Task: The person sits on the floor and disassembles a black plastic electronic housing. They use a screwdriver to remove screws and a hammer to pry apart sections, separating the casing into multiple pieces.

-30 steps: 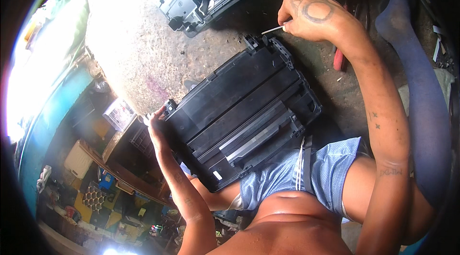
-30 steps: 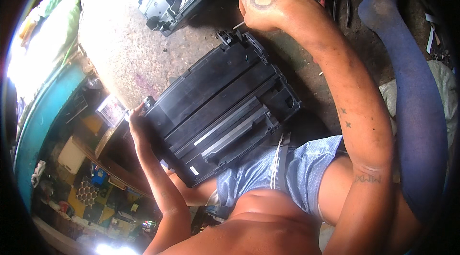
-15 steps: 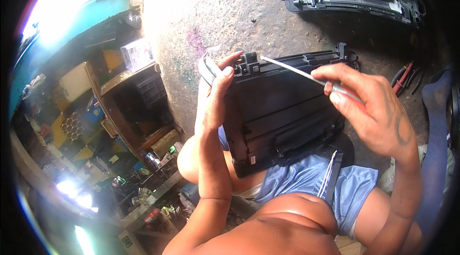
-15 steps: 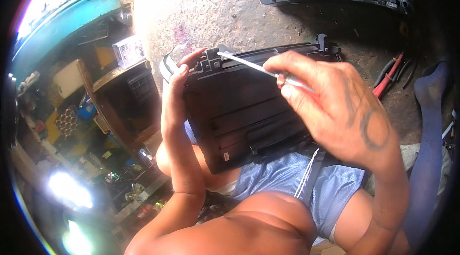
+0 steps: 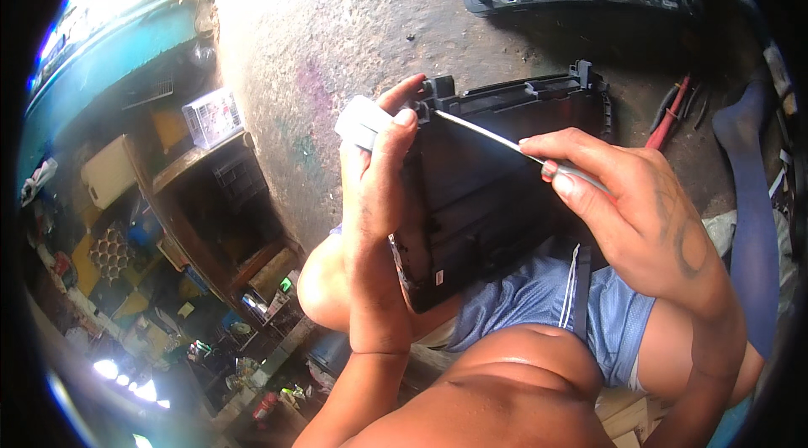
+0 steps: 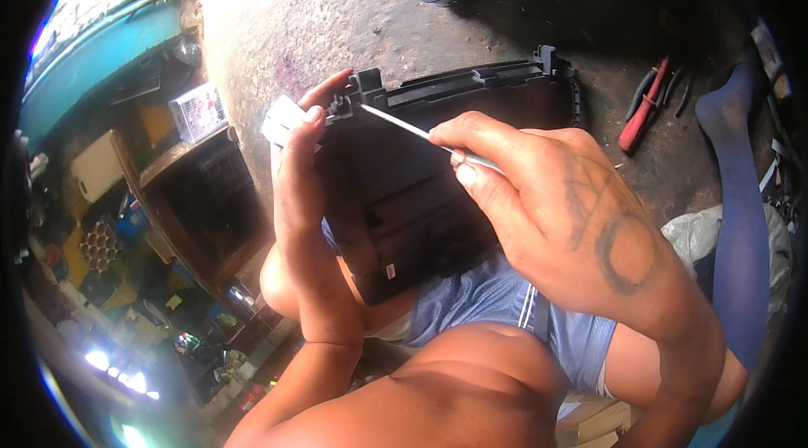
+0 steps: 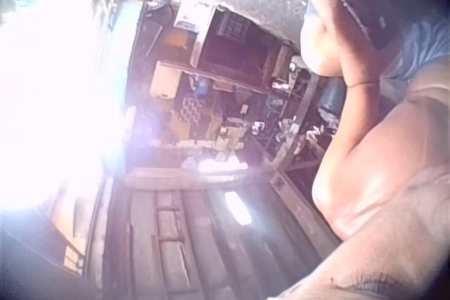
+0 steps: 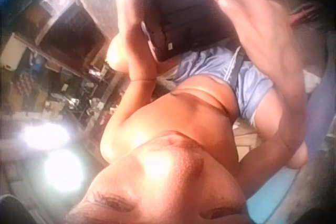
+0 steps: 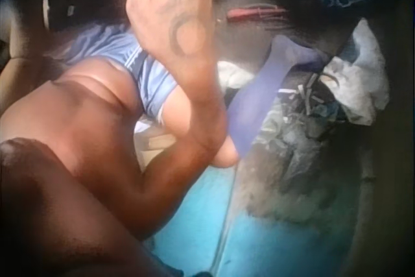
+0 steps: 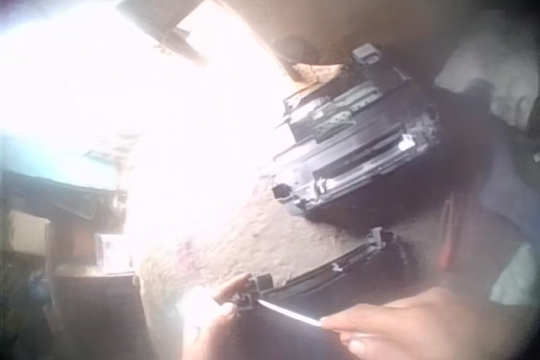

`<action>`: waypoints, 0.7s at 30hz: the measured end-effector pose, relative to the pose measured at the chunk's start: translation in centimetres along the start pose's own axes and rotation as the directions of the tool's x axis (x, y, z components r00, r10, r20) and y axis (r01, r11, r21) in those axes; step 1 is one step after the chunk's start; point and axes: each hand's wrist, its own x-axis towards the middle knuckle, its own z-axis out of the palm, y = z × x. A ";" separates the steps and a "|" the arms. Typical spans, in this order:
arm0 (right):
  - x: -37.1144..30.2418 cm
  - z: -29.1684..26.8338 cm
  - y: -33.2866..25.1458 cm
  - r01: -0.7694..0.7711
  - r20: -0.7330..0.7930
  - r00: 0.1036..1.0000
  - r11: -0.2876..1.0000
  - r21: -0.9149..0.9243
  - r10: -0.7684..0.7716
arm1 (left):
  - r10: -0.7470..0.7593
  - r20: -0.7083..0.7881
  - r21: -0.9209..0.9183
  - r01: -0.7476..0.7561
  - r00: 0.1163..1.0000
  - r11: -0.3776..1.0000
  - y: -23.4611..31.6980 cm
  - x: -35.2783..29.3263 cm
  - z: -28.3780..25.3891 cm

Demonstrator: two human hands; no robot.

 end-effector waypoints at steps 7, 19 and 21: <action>-0.1 0.2 0.9 -0.057 0.035 0.998 0.980 0.191 0.052 | 0.026 0.041 0.010 -0.026 0.999 1.000 -0.5 0.2 -0.1; -3.5 0.4 -0.9 -0.100 -0.101 0.987 0.965 0.243 0.128 | 0.154 0.085 0.240 -0.170 0.984 0.956 1.3 -0.9 2.1; -4.0 0.5 -0.5 0.156 -0.193 0.955 0.933 -0.324 -0.227 | 0.237 0.079 0.291 -0.250 0.968 0.923 1.4 -1.1 2.5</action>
